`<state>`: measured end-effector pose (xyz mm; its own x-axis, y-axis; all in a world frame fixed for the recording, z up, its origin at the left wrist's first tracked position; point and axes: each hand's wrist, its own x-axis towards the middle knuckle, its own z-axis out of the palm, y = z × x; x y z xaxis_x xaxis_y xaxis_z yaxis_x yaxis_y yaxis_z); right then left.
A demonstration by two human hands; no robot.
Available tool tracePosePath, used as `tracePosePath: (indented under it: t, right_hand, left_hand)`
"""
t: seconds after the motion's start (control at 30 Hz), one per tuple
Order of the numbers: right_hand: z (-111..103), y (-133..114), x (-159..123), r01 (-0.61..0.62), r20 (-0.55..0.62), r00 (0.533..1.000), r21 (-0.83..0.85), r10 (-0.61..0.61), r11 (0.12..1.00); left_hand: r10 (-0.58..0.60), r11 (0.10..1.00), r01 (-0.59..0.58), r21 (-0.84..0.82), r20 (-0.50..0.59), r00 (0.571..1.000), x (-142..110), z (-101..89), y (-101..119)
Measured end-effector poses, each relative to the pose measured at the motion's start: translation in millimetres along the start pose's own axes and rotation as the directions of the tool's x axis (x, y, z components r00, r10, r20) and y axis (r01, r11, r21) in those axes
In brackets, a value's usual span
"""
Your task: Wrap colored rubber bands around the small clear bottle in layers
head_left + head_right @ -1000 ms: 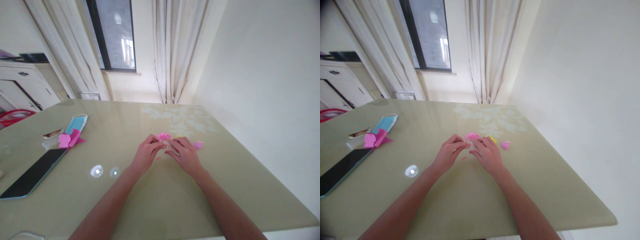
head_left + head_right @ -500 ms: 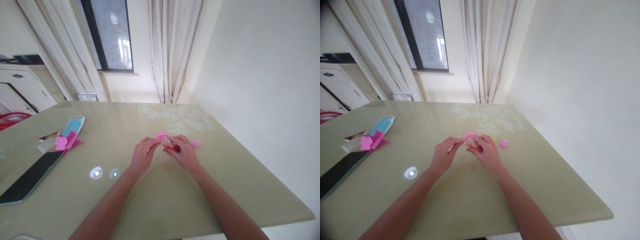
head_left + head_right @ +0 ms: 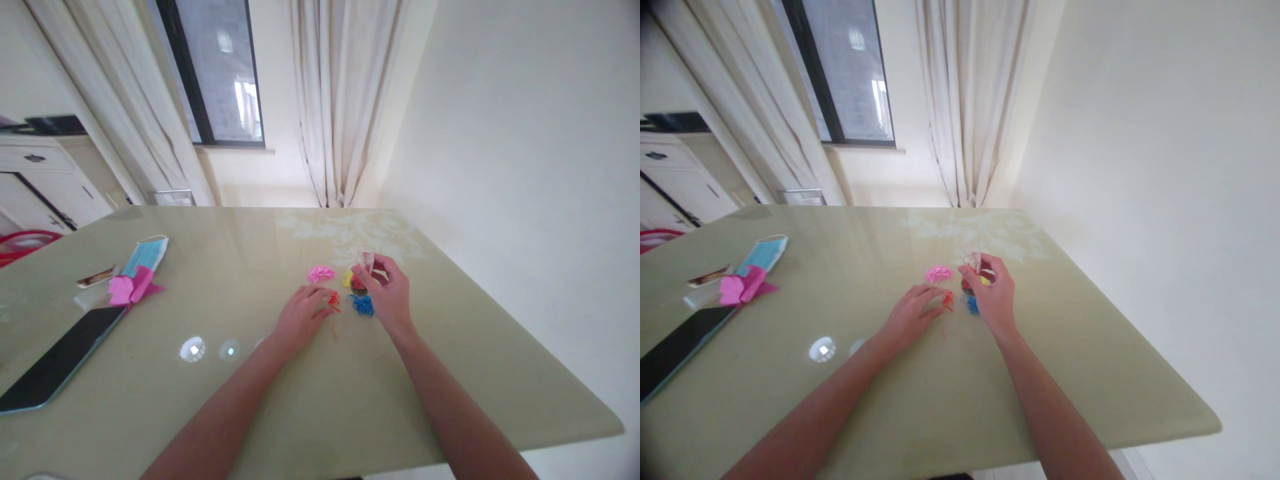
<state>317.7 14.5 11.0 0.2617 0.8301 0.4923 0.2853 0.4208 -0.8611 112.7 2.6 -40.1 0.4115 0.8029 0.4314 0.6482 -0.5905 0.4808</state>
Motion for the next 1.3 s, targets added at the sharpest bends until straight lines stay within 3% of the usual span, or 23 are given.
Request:
tracePosePath:
  t: [0.17,0.33,0.47,0.57,0.67,0.77,0.9,1.07,1.3]
  right_hand:
    - [2,4,-1,0.021,0.035,0.999,-0.01,-0.021,1.0]
    - [3,8,-2,0.071,0.045,0.997,-0.041,-0.069,0.997]
    - [2,9,-1,0.13,0.071,0.99,-0.081,-0.125,0.988]
    - [0,7,-1,0.23,0.14,0.968,-0.181,-0.206,0.956]
    - [-1,5,-3,0.36,0.24,0.925,-0.298,-0.296,0.884]
    - [1,5,-8,0.474,0.339,0.868,-0.346,-0.363,0.81]
    - [7,3,-16,0.518,0.421,0.833,-0.364,-0.359,0.774]
    - [9,1,-22,0.545,0.431,0.817,-0.365,-0.382,0.755]
    - [9,2,-24,0.583,0.447,0.795,-0.378,-0.41,0.719]
  left_hand:
    - [-0.004,0.988,-0.011,0.157,0.097,0.995,8,24.6,6]
    - [0.049,0.985,-0.066,0.16,0.11,0.993,10,29.5,7]
    - [0.003,0.99,-0.017,0.142,0.1,0.995,8,30.0,7]
    - [-0.078,0.997,0.078,-0.018,0.024,0.997,9,22.2,3]
    - [-0.19,0.933,0.142,-0.332,-0.116,0.975,11,2.4,1]
    - [-0.317,0.806,0.135,-0.577,-0.228,0.921,12,-22.9,3]
    - [-0.371,0.733,0.078,-0.676,-0.301,0.878,11,-42.9,14]
    - [-0.296,0.792,0.05,-0.608,-0.311,0.903,8,-38.6,27]
    - [-0.093,0.968,-0.01,-0.251,-0.395,0.914,4,-36.5,22]
